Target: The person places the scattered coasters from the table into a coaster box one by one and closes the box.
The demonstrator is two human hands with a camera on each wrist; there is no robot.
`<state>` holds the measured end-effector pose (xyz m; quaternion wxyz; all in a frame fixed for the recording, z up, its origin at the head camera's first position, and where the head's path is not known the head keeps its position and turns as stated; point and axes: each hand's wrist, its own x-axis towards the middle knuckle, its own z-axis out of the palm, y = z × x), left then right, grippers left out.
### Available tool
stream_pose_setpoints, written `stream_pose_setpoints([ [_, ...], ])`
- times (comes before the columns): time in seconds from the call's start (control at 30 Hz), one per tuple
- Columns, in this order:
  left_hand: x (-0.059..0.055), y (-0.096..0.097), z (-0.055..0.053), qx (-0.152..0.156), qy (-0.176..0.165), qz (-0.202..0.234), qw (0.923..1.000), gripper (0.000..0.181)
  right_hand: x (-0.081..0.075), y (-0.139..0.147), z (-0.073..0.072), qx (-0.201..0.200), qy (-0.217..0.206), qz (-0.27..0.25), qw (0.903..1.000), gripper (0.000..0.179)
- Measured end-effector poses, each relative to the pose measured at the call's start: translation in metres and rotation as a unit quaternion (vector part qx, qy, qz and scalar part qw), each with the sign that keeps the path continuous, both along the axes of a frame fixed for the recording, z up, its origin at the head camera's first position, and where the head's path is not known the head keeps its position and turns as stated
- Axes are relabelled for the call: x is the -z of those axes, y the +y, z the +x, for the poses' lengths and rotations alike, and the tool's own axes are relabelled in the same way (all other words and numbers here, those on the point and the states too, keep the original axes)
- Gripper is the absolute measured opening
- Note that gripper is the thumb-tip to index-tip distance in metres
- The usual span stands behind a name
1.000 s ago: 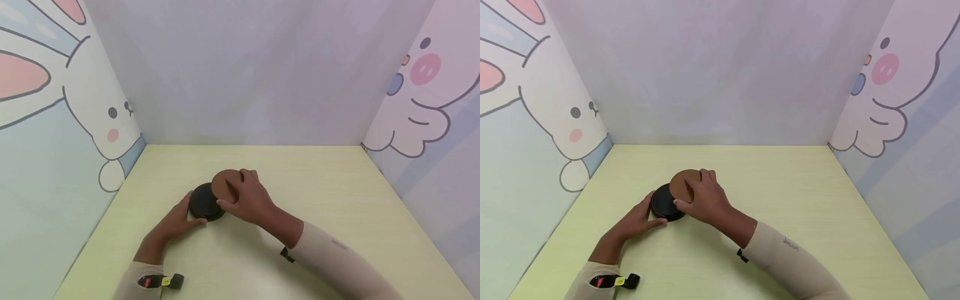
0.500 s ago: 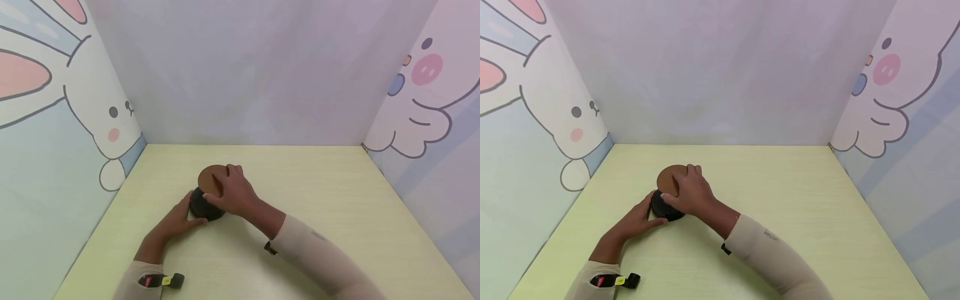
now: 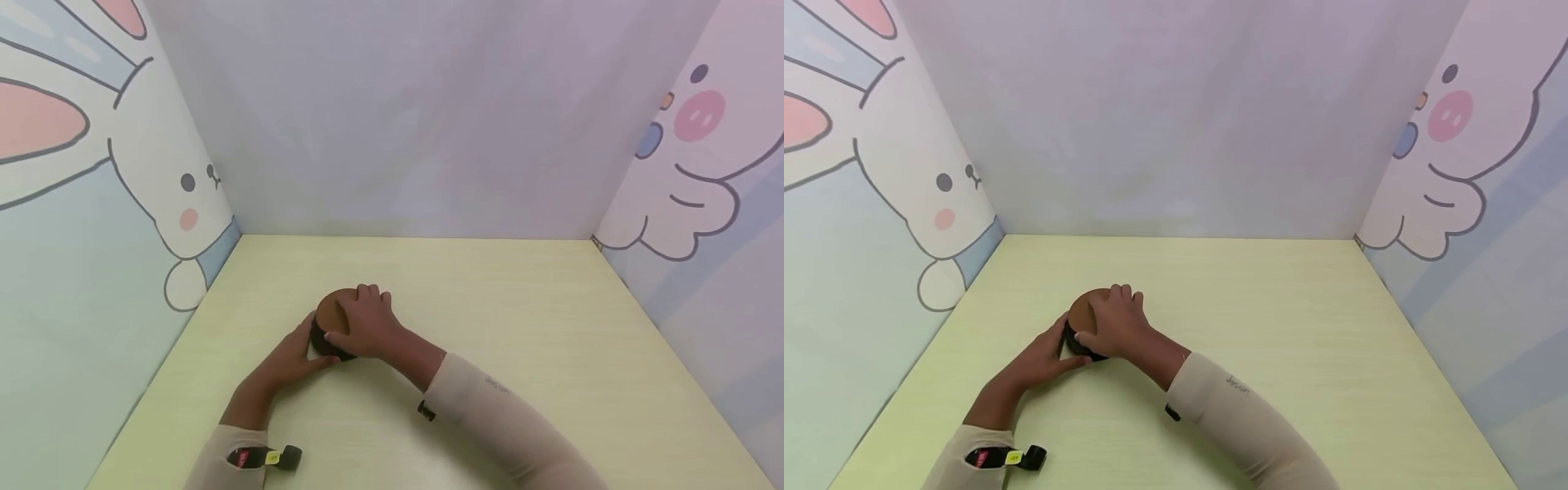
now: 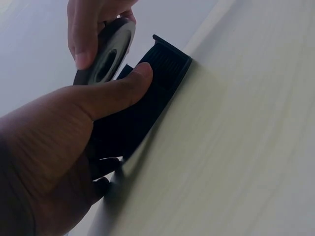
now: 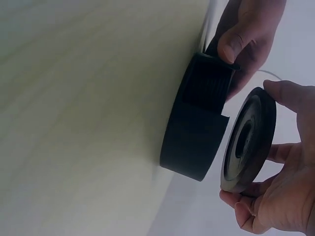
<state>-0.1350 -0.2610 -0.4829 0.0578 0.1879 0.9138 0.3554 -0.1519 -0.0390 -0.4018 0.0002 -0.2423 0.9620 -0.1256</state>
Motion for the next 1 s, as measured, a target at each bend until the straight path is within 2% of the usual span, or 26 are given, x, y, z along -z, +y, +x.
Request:
stream_pose_setpoints([
  [0.2, -0.003, 0.000, 0.001, -0.011, -0.011, 0.006, 0.9999, 0.113, 0.003, -0.004, 0.001, -0.011, -0.003, 0.020, 0.9997, 0.064],
  [0.47, -0.006, -0.001, 0.005, -0.021, -0.026, -0.013, 0.9994, 0.121, 0.010, -0.009, 0.004, -0.016, -0.014, 0.025, 0.9994, 0.061],
  [0.67, -0.005, 0.000, 0.003, -0.020, -0.025, -0.019, 0.9993, 0.123, 0.012, -0.010, 0.005, -0.011, -0.013, 0.048, 0.9987, 0.067],
  [1.0, -0.005, -0.001, 0.002, -0.023, -0.030, -0.024, 0.9990, 0.123, 0.014, -0.011, 0.006, 0.010, -0.037, 0.071, 0.9967, 0.080],
])
